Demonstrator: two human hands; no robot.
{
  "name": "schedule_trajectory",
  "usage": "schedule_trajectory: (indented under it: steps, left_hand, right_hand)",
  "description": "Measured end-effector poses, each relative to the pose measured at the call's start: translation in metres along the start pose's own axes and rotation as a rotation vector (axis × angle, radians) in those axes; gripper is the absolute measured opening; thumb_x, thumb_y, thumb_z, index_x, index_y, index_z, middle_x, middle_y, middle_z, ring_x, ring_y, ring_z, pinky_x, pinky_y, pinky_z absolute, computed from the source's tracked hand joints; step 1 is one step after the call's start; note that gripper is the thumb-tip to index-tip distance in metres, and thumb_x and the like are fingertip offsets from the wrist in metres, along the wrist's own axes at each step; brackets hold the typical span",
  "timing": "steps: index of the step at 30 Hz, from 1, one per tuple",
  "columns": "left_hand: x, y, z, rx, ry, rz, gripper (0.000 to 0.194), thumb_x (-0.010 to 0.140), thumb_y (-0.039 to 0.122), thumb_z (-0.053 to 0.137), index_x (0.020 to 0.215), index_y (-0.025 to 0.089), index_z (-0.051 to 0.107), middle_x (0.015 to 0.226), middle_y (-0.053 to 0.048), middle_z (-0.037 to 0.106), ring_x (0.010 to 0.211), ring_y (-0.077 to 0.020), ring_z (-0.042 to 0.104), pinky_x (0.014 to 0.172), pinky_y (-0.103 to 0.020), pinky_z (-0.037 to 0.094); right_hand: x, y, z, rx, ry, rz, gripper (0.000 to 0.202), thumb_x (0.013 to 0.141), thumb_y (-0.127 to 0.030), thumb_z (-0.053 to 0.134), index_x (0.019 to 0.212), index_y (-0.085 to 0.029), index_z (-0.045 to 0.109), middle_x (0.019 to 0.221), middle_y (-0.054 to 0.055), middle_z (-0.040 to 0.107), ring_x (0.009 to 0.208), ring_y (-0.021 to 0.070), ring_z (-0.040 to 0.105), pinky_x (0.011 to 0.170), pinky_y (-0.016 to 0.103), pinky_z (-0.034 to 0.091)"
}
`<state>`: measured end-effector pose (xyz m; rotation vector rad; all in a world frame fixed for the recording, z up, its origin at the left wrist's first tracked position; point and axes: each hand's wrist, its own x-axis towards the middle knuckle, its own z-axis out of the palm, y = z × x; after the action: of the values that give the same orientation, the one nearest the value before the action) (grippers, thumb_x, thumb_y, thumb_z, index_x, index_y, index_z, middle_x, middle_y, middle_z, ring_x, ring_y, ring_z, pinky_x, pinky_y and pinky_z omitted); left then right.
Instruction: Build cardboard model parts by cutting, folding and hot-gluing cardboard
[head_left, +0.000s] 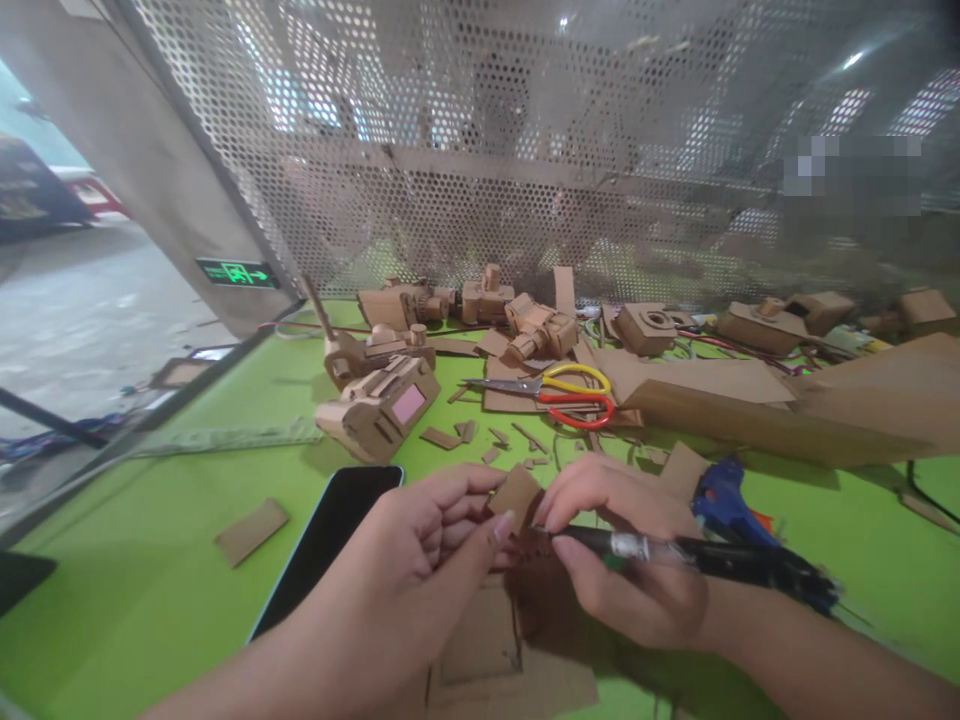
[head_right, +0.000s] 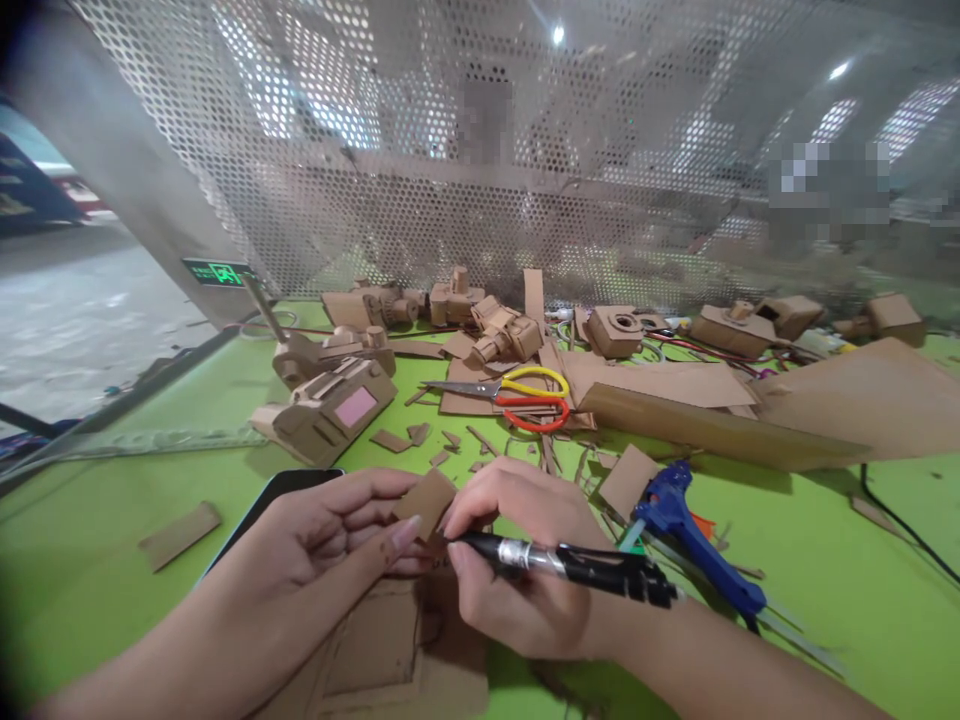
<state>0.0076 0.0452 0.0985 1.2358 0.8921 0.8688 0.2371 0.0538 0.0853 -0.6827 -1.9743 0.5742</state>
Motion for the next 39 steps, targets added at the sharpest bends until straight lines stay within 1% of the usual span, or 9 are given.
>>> schedule_trajectory:
  steps: [14, 21, 24, 27, 30, 32, 34, 36, 39]
  left_hand:
    - [-0.004, -0.004, -0.003, 0.093, 0.004, 0.011, 0.015, 0.109, 0.034, 0.075, 0.108, 0.024, 0.086, 0.091, -0.001, 0.087, 0.088, -0.0169, 0.083, 0.082, -0.021, 0.068]
    - [-0.004, -0.004, -0.008, 0.304, 0.084, 0.086, 0.025, 0.109, 0.034, 0.069, 0.126, 0.024, 0.085, 0.104, -0.005, 0.09, 0.09, -0.0219, 0.086, 0.084, -0.029, 0.07]
    - [-0.003, -0.002, -0.01, 0.536, 0.175, 0.184, 0.027, 0.107, 0.033, 0.071, 0.129, 0.027, 0.086, 0.106, -0.004, 0.091, 0.092, -0.0237, 0.086, 0.084, -0.03, 0.069]
    - [-0.004, -0.001, -0.015, 0.655, 0.139, 0.258, 0.023, 0.105, 0.034, 0.073, 0.121, 0.03, 0.088, 0.1, -0.002, 0.092, 0.087, -0.0225, 0.086, 0.079, -0.03, 0.069]
    - [0.0, 0.005, -0.03, 0.758, 0.102, 0.394, 0.02, 0.101, 0.045, 0.081, 0.114, 0.033, 0.09, 0.104, -0.002, 0.092, 0.095, -0.0259, 0.086, 0.088, -0.037, 0.069]
    - [0.008, 0.012, -0.049, 0.858, 0.322, 0.478, 0.031, 0.107, 0.055, 0.07, 0.115, 0.032, 0.089, 0.119, -0.006, 0.091, 0.118, -0.0336, 0.082, 0.111, -0.052, 0.063]
    - [0.019, 0.018, -0.074, 1.128, 0.592, 0.4, 0.042, 0.106, 0.063, 0.069, 0.119, 0.027, 0.087, 0.126, -0.01, 0.088, 0.125, -0.0419, 0.079, 0.117, -0.066, 0.057]
    - [0.03, 0.019, -0.099, 1.342, 0.672, 0.266, 0.063, 0.104, 0.071, 0.066, 0.14, 0.022, 0.079, 0.142, -0.016, 0.08, 0.132, -0.0532, 0.073, 0.109, -0.075, 0.058]
    - [0.04, 0.008, -0.12, 1.377, 0.62, 0.193, 0.074, 0.098, 0.071, 0.071, 0.141, 0.011, 0.077, 0.121, -0.025, 0.083, 0.102, -0.0518, 0.083, 0.081, -0.065, 0.068]
  right_hand:
    - [-0.003, 0.002, 0.003, 0.014, -0.016, -0.018, 0.027, 0.087, -0.005, 0.072, 0.105, -0.026, 0.07, 0.096, 0.001, 0.081, 0.087, 0.0172, 0.079, 0.082, 0.028, 0.063]
    - [-0.009, 0.002, -0.002, -0.068, 0.098, 0.017, 0.025, 0.107, -0.011, 0.062, 0.123, -0.026, 0.072, 0.118, 0.006, 0.075, 0.101, 0.0199, 0.074, 0.086, 0.032, 0.059]
    - [-0.008, 0.007, -0.003, -0.137, 0.035, 0.062, 0.023, 0.115, -0.017, 0.06, 0.133, -0.027, 0.069, 0.114, 0.005, 0.074, 0.091, 0.019, 0.072, 0.079, 0.032, 0.058]
    - [-0.006, 0.01, -0.002, -0.149, -0.114, 0.101, 0.017, 0.112, -0.022, 0.07, 0.129, -0.027, 0.069, 0.102, 0.002, 0.073, 0.085, 0.019, 0.069, 0.075, 0.03, 0.055]
    - [-0.005, 0.01, -0.001, -0.151, -0.146, 0.082, 0.007, 0.112, -0.018, 0.07, 0.114, -0.025, 0.069, 0.095, 0.001, 0.07, 0.081, 0.018, 0.066, 0.071, 0.029, 0.051]
    - [-0.005, 0.008, -0.001, -0.144, -0.124, 0.08, 0.008, 0.112, -0.018, 0.069, 0.109, -0.024, 0.067, 0.092, 0.001, 0.068, 0.08, 0.0173, 0.064, 0.069, 0.028, 0.05]
    - [-0.006, 0.007, -0.001, -0.145, -0.125, 0.087, 0.007, 0.112, -0.019, 0.069, 0.108, -0.024, 0.066, 0.092, 0.0, 0.067, 0.078, 0.0172, 0.063, 0.068, 0.029, 0.049]
    - [-0.007, 0.006, -0.001, -0.14, -0.141, 0.083, 0.006, 0.112, -0.021, 0.07, 0.109, -0.024, 0.066, 0.091, 0.0, 0.066, 0.077, 0.0172, 0.062, 0.068, 0.029, 0.049]
    - [-0.009, 0.008, -0.001, -0.12, -0.169, 0.077, 0.005, 0.112, -0.02, 0.071, 0.113, -0.024, 0.068, 0.093, 0.001, 0.068, 0.08, 0.0178, 0.063, 0.069, 0.03, 0.05]
